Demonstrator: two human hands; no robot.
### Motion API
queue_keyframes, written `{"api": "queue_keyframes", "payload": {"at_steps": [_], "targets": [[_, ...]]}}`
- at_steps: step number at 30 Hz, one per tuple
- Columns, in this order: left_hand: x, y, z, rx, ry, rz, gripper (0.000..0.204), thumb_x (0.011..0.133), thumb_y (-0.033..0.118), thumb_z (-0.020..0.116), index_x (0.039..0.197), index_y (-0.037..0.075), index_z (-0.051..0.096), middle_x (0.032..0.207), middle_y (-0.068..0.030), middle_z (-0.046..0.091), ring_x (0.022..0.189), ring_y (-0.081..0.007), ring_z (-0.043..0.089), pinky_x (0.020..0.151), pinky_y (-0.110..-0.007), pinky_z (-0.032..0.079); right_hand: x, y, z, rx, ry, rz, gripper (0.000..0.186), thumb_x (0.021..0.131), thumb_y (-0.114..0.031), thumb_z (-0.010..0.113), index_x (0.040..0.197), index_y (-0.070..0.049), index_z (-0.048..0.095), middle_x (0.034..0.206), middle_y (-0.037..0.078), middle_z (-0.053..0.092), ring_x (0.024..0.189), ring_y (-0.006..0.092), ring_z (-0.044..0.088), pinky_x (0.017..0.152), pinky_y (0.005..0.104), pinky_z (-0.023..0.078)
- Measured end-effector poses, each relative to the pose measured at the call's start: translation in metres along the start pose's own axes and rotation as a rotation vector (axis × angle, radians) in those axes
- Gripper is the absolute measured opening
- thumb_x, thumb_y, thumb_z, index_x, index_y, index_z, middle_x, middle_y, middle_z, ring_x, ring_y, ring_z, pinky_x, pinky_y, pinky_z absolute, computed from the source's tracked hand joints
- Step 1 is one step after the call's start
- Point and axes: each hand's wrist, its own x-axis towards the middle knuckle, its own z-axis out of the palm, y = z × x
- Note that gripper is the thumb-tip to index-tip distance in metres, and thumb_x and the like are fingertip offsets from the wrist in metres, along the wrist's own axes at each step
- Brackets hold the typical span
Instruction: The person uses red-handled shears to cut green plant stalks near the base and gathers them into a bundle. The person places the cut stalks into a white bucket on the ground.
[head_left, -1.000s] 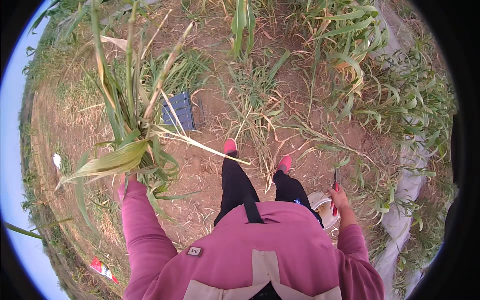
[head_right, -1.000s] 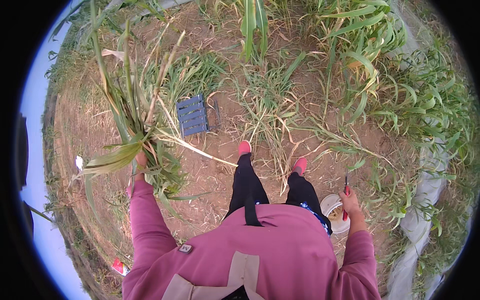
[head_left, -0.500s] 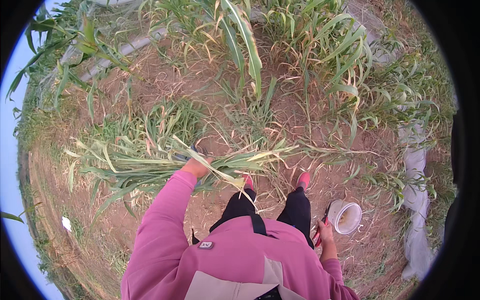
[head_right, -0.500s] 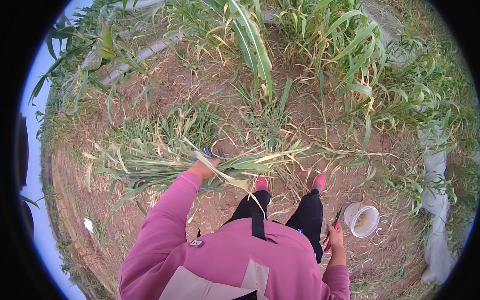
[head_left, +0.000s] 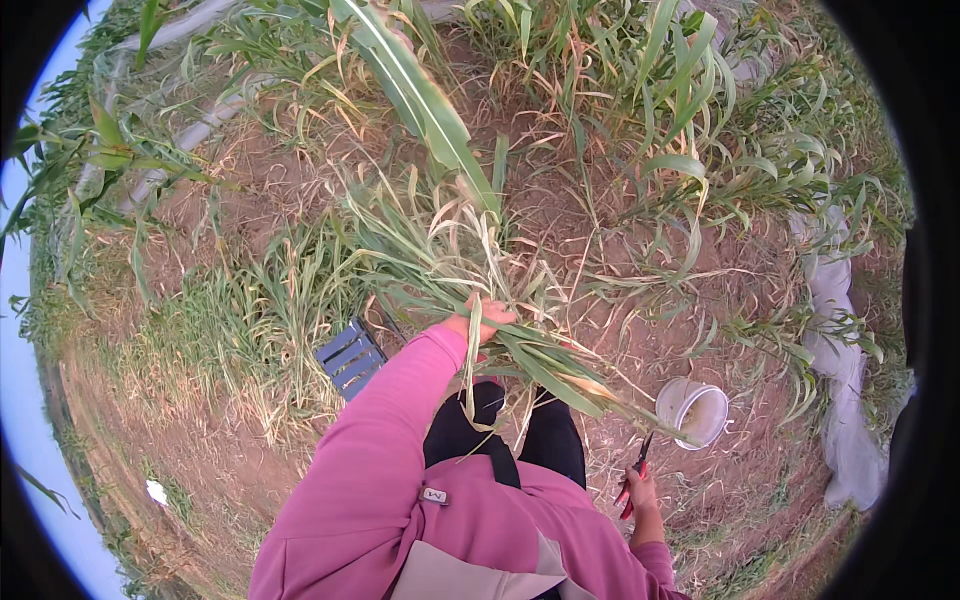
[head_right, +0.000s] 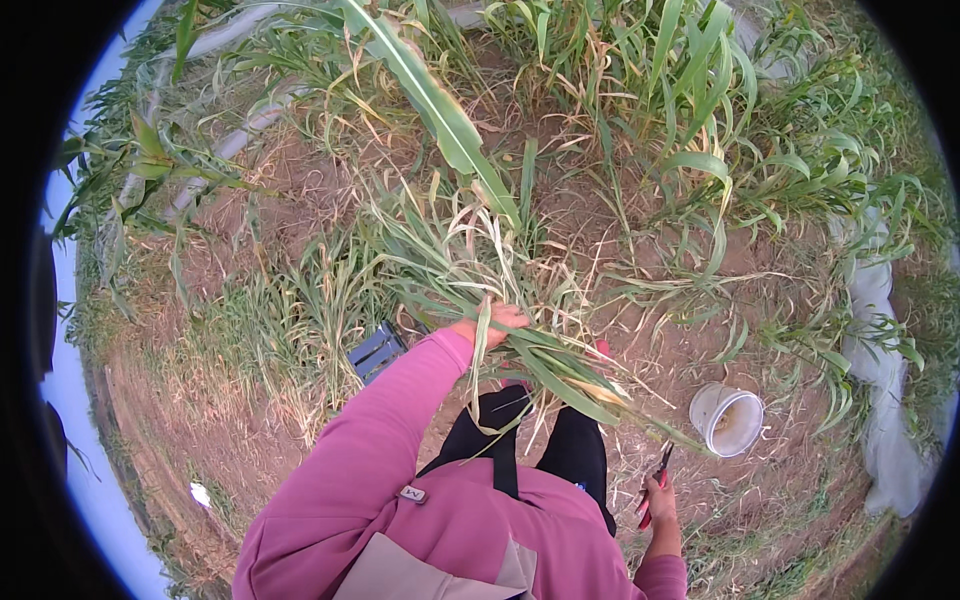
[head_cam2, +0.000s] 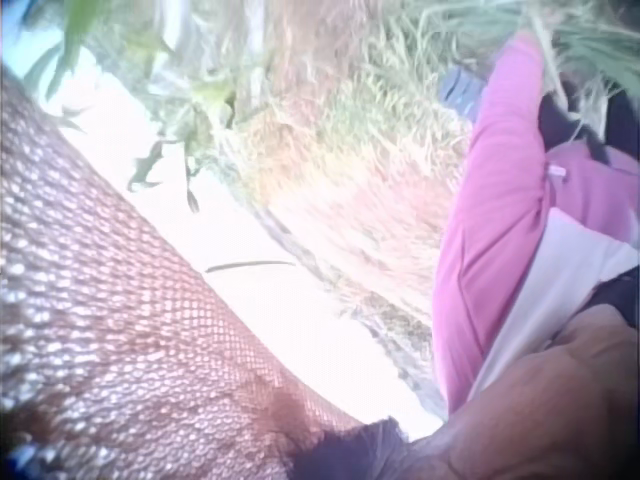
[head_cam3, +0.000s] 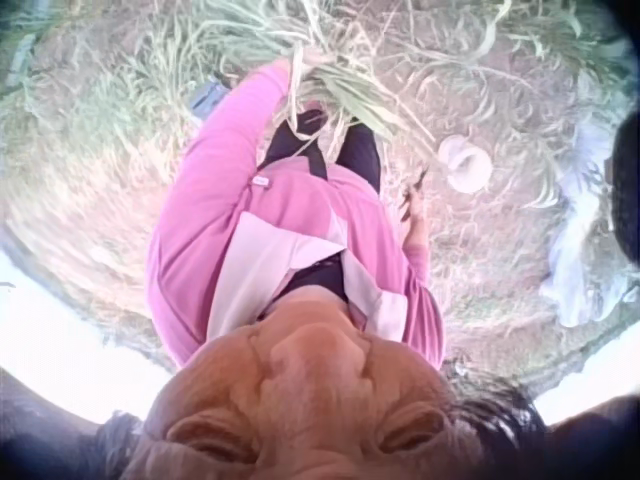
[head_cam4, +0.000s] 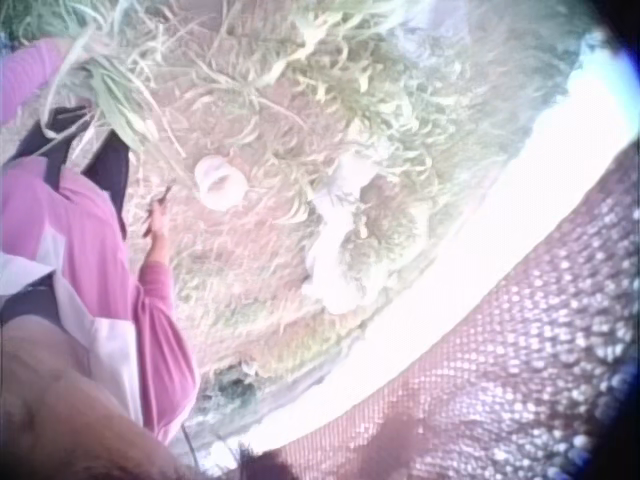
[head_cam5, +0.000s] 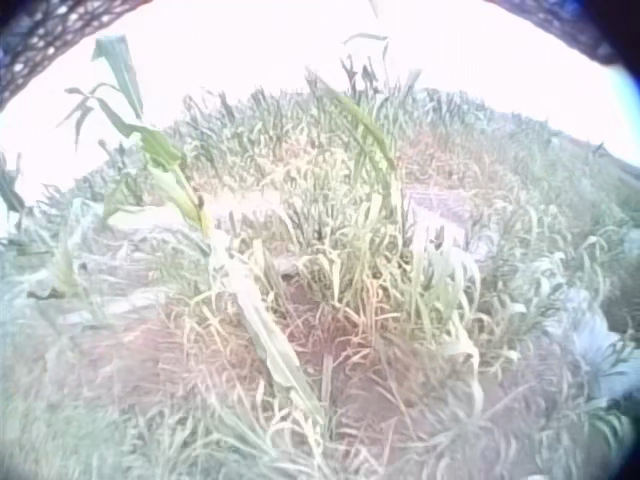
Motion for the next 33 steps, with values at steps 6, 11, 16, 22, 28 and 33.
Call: {"api": "queue_keyframes", "payload": {"at_steps": [6,11,16,22,28,33], "targets": [[0.075,0.04,0.032,-0.033,-0.118,0.226,0.021,0.085,0.028,0.046,0.103,0.023,0.057,0.09,-0.005,0.054,0.094,-0.0258,0.057,0.091,-0.05,0.033,0.007,0.069,-0.049,0.041,0.093,0.255,0.02,0.084,-0.021,0.059,0.092,-0.004,0.053,0.07,0.007,0.057,0.058,0.0186,0.056,0.055,0.0314,0.048],[0.125,0.056,0.027,0.078,-0.155,0.343,0.023,0.082,0.021,0.049,0.104,0.023,0.055,0.097,-0.0049,0.054,0.106,-0.0243,0.055,0.101,-0.059,0.026,-0.002,0.113,-0.09,0.037,0.175,0.461,0.015,0.084,-0.019,0.057,0.089,-0.005,0.053,0.066,0.007,0.057,0.053,0.0189,0.054,0.047,0.0314,0.047],[0.17,0.011,0.022,0.255,-0.205,0.262,0.037,0.079,0.022,0.053,0.116,0.026,0.053,0.126,-0.0067,0.051,0.121,-0.0266,0.045,0.105,-0.061,0.019,0.004,0.064,-0.083,0.112,0.119,0.422,0.015,0.081,-0.017,0.06,0.09,-0.008,0.052,0.067,0.004,0.054,0.056,0.0168,0.055,0.051,0.0304,0.047],[0.166,-0.021,0.027,0.101,-0.434,-0.253,0.04,0.085,0.02,0.05,0.125,0.016,0.05,0.136,-0.0122,0.045,0.116,-0.0338,0.05,0.096,-0.05,0.038,0.03,0.004,-0.043,0.08,-0.079,0.336,0.015,0.082,-0.018,0.061,0.087,-0.006,0.053,0.071,0.004,0.056,0.061,0.0171,0.056,0.057,0.0314,0.047],[0.059,0.015,0.067,-0.407,-0.521,-0.271,0.041,0.083,0.015,0.053,0.122,0.006,0.05,0.116,-0.0198,0.058,0.107,-0.0355,0.055,0.091,-0.043,0.044,0.074,-0.011,-0.048,0.023,-0.145,0.206,0.019,0.083,-0.021,0.061,0.087,-0.004,0.056,0.069,0.006,0.059,0.06,0.0181,0.058,0.054,0.0304,0.045],[-0.047,0.049,0.096,-0.555,-0.488,-0.361,0.04,0.084,0.018,0.056,0.122,0.008,0.05,0.109,-0.0222,0.06,0.104,-0.0373,0.056,0.087,-0.045,0.045,0.102,-0.05,-0.077,-0.027,-0.132,0.22,0.018,0.083,-0.019,0.062,0.092,-0.005,0.053,0.073,0.005,0.057,0.065,0.0169,0.057,0.062,0.0307,0.047]]}}
